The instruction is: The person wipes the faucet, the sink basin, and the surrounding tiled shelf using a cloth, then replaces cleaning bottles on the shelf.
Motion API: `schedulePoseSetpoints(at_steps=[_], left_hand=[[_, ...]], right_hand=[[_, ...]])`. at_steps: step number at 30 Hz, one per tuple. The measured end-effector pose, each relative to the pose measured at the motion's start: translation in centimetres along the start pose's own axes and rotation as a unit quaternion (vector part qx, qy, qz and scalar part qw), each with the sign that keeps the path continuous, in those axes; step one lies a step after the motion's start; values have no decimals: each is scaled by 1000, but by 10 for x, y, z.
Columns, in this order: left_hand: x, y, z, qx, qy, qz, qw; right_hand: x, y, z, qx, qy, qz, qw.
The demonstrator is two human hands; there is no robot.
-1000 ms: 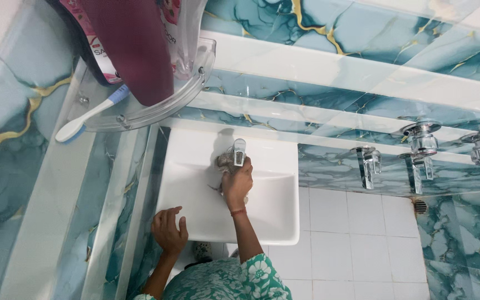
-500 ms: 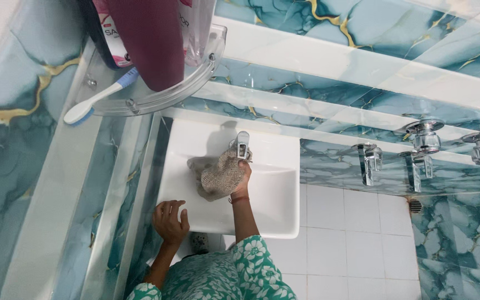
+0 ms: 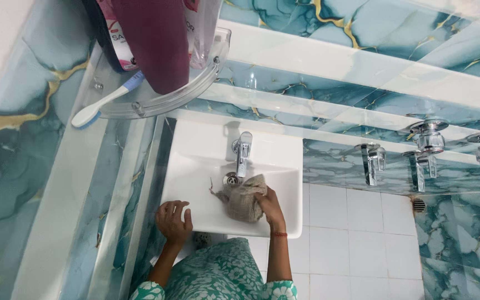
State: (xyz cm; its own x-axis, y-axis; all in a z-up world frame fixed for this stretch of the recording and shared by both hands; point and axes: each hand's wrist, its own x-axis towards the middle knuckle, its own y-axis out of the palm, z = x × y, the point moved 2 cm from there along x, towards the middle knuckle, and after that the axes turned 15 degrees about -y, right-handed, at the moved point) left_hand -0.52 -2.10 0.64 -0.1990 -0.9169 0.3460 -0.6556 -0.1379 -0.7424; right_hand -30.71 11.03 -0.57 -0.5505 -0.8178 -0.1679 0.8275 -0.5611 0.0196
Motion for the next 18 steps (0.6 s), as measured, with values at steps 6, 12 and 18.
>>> schedulePoseSetpoints(at_steps=[6,12,18], left_hand=[[-1,-7,-5,-15,-3,2,1000],[1,-5,-6,-11,-15,12,1000],[7,-7,-11,-38,-11,12,999]], right_hand=[[32,-21,33,-39,-124,-283,950],[102,7,57,-294,-227,-235,898],[89,33,53,-523,-292,-54,799]])
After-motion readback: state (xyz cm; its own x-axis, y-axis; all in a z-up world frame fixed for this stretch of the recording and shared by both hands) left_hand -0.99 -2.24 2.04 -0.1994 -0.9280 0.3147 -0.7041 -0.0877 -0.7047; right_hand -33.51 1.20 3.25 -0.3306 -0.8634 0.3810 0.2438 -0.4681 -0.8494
